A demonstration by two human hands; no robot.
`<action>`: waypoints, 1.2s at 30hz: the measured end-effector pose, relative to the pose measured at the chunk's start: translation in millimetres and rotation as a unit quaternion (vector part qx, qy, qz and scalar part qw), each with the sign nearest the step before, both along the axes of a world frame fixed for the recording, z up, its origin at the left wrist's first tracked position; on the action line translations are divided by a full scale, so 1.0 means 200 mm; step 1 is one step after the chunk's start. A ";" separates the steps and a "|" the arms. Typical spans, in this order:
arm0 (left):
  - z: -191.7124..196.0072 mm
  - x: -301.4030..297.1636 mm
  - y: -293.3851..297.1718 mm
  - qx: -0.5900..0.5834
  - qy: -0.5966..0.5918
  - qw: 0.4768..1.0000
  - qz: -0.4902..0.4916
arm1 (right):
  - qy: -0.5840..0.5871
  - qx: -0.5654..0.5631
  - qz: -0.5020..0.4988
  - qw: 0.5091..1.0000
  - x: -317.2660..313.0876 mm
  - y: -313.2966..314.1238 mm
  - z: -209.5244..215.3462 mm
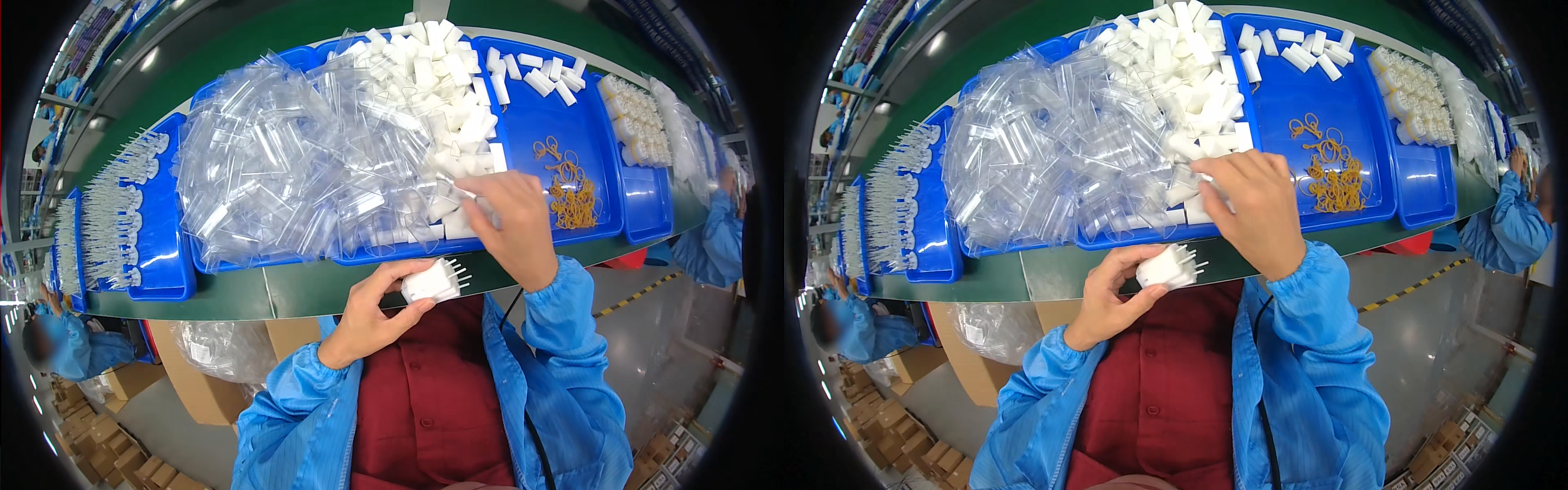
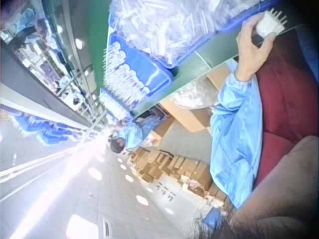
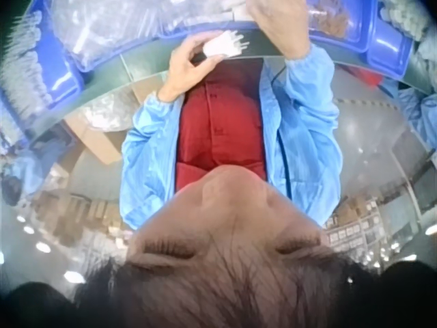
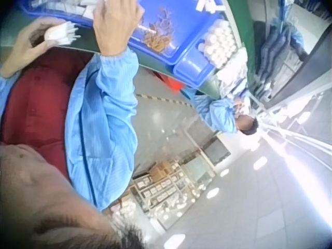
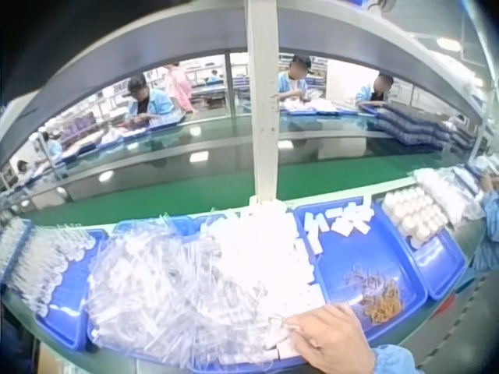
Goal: The person assembles small plastic components into a larger plastic assembly base by hand, then bundles the finished units with rubber bands and places them into plastic bags and storage trays.
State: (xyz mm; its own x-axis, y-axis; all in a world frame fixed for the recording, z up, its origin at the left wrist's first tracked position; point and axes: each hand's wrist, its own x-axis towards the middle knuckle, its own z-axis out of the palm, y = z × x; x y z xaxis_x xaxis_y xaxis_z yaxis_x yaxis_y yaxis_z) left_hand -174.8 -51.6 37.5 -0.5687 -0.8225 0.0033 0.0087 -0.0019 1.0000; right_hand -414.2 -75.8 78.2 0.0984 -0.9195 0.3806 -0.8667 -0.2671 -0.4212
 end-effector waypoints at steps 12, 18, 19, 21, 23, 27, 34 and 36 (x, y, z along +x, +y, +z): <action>0.04 -0.02 -0.02 -0.081 0.006 0.995 0.060 | -0.210 0.074 -0.004 0.975 0.05 -0.04 0.00; 0.09 -0.02 -0.04 -0.088 -0.011 0.995 0.055 | -0.320 0.117 0.009 0.940 -0.05 -0.04 0.03; 0.09 -0.02 -0.04 -0.077 -0.004 0.995 0.057 | -0.333 0.115 -0.010 0.936 -0.07 -0.02 0.04; 0.12 -0.02 -0.04 -0.067 -0.003 0.996 0.055 | -0.389 0.106 -0.042 0.914 -0.05 0.04 0.09; 0.14 -0.03 -0.02 -0.057 -0.003 0.997 0.056 | -0.439 0.109 -0.041 0.891 -0.03 0.12 0.10; 0.14 -0.06 -0.02 -0.069 0.043 0.988 0.129 | -0.543 0.152 -0.008 0.826 0.03 0.23 0.07; 0.13 -0.07 -0.01 -0.186 -0.033 0.973 0.133 | -0.535 0.114 0.001 0.837 0.07 0.25 0.07; 0.14 -0.06 0.00 -0.189 -0.035 0.972 0.136 | -0.555 0.117 0.008 0.824 0.07 0.26 0.07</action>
State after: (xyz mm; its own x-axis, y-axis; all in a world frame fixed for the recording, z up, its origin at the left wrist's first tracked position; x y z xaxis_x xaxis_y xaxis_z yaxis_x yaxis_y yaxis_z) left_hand -187.7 -52.4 64.5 -0.3405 -0.8901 0.3030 -0.1115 0.3582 0.9270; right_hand -400.0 -24.0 91.6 -0.1766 -0.9826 0.0569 0.0890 -0.0735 -0.9933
